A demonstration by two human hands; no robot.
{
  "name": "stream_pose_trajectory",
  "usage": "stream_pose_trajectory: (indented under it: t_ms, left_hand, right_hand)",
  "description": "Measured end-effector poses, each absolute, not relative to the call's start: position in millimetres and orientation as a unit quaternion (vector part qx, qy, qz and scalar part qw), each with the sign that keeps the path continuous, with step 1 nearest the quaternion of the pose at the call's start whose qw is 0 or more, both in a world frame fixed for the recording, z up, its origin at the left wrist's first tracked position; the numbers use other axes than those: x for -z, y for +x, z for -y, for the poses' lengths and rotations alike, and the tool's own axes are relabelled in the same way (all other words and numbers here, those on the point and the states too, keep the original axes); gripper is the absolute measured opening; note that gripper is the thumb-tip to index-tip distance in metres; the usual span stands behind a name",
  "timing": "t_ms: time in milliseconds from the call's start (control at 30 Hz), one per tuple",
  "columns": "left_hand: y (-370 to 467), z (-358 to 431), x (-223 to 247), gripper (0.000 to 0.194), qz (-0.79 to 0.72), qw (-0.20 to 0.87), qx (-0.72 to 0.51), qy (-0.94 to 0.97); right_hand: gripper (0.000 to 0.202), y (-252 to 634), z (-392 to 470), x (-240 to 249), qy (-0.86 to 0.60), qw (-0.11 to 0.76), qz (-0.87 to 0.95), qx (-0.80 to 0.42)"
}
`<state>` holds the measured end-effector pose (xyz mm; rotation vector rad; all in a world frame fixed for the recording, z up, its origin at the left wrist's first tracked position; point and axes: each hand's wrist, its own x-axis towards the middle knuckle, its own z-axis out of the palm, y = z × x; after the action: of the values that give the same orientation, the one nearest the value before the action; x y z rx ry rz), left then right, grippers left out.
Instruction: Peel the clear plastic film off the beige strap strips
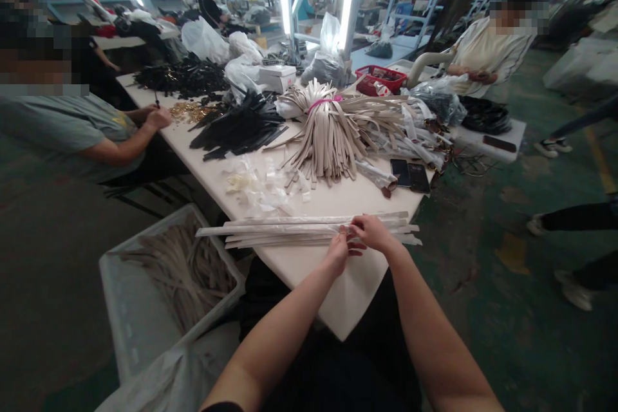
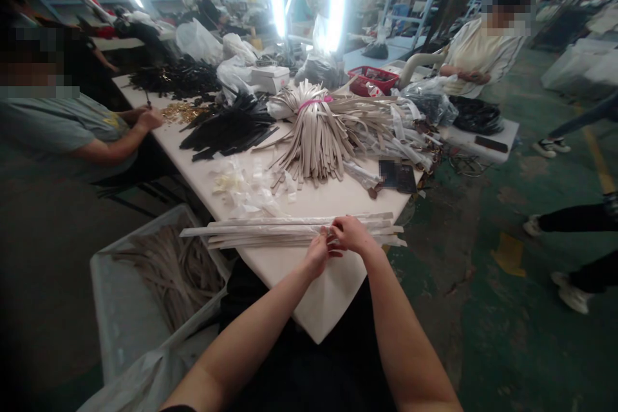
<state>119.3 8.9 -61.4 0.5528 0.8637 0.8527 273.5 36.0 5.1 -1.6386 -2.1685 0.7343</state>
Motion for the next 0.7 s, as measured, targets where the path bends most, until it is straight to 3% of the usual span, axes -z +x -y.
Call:
stream_pose_trajectory:
  t_ms: [200,700]
  left_hand:
    - [115.3,-10.1,57.6,0.060,-0.390,0.787,-0.398,0.265]
    - [162.1,-6.6,55.5,0.060,-0.386,0.817,-0.310,0.294]
  right_hand:
    - [0.017,298.3,-29.5,-5.7,-0.621,0.156,0.718,-0.274]
    - [0.026,294.7,-19.9,17.2,-0.643,0.297,0.605,-0.364]
